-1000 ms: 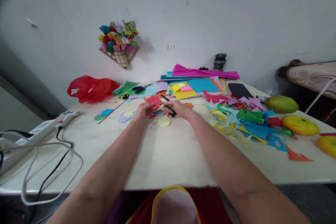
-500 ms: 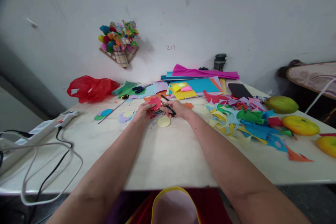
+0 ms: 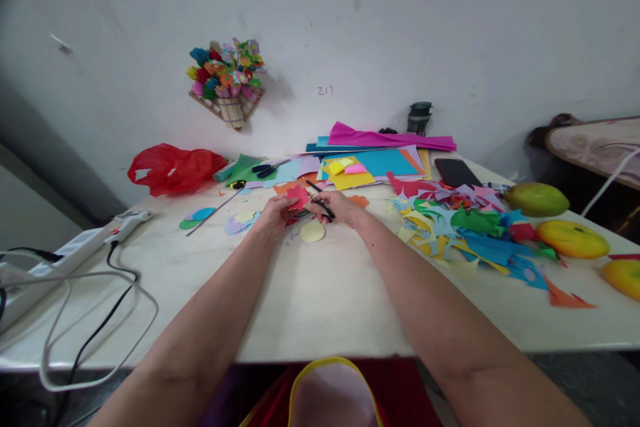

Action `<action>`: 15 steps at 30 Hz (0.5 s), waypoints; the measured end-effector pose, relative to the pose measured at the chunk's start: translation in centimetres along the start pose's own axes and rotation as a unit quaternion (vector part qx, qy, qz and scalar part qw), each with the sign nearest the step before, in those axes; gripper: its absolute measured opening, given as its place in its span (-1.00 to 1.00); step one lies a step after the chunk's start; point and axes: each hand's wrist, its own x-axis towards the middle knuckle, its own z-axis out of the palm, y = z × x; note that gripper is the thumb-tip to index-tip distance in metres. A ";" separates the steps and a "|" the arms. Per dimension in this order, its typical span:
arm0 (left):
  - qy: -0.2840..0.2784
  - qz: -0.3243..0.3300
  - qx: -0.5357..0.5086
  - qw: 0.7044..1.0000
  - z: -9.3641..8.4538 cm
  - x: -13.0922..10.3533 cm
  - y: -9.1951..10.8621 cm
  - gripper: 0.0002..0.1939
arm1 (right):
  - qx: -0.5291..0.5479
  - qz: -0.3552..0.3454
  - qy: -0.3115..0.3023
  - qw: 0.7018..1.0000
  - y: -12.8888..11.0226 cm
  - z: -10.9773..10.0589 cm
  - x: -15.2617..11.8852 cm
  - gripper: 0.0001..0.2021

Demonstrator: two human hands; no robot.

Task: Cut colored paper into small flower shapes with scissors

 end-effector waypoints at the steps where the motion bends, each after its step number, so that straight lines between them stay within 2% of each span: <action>1: -0.001 0.000 0.002 1.000 0.0 0.0 0.0 -0.83 | 0.001 0.000 0.001 1.000 0.0 0.0 0.0 -0.79; 15: -0.001 0.006 0.018 1.000 0.1 -0.1 -0.1 -0.85 | 0.005 -0.010 0.021 1.000 -0.2 0.3 0.0 -0.79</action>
